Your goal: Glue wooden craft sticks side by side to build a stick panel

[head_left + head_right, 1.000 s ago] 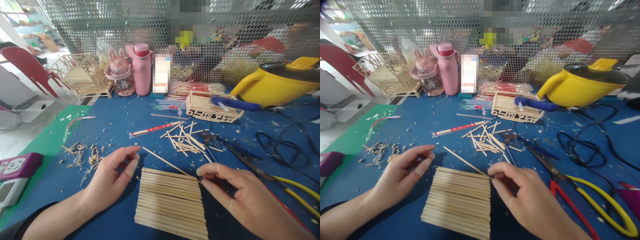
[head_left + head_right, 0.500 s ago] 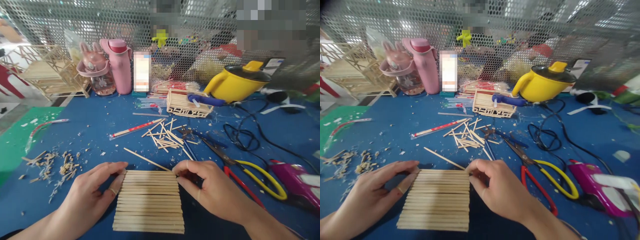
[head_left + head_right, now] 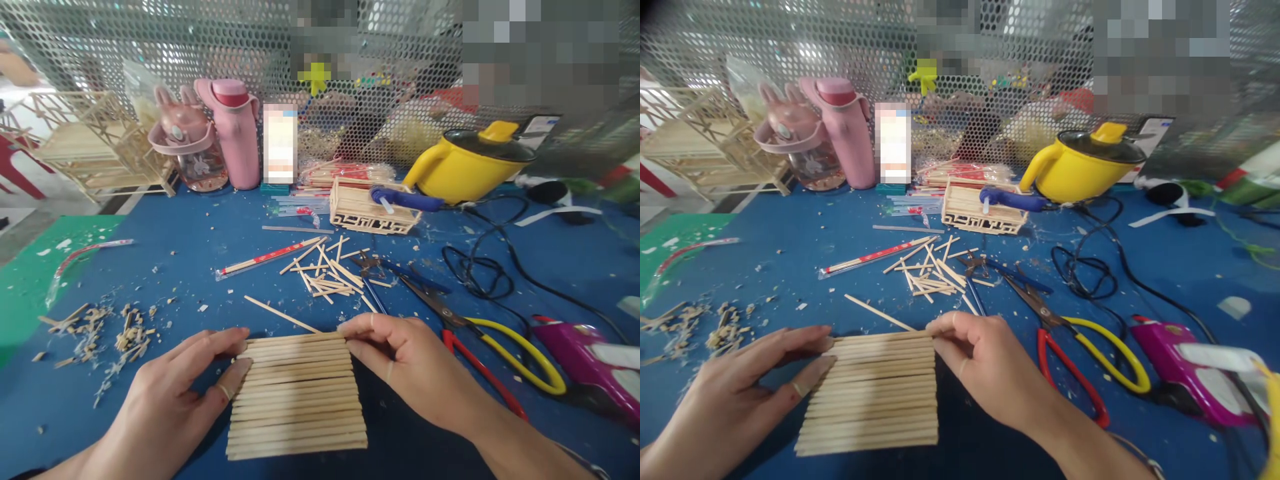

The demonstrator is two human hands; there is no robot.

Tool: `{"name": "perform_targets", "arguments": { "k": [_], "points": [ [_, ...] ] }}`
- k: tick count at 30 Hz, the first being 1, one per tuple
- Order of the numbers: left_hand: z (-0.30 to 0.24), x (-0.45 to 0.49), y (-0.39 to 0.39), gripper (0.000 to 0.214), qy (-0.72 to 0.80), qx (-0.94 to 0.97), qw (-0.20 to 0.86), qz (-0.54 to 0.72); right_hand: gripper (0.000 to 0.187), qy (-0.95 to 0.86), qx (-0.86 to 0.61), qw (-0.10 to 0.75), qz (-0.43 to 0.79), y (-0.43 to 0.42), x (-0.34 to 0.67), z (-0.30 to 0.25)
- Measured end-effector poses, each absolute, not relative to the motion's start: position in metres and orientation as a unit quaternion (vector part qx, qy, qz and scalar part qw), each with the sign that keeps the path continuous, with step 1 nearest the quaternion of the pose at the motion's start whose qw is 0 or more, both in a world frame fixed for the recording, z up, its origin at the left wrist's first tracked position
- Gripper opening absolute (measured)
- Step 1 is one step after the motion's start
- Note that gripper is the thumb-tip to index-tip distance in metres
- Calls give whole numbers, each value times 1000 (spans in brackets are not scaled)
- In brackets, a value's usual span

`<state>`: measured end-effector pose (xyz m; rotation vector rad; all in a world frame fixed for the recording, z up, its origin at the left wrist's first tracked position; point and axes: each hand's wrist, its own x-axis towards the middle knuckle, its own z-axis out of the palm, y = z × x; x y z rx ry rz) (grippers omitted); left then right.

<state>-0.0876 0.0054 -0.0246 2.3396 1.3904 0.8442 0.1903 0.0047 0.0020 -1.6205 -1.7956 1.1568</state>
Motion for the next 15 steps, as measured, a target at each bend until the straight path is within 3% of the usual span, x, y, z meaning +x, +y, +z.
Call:
{"name": "perform_targets", "arguments": {
  "k": [10, 15],
  "points": [
    [-25, -86, 1, 27, 499, 795, 169, 302, 13, -611, -603, 222, 463, -3, 182, -2],
    [-17, -90, 14, 20, 492, 798, 199, 286, 11, -580, -596, 220, 511, -5, 182, -7]
  ]
}}
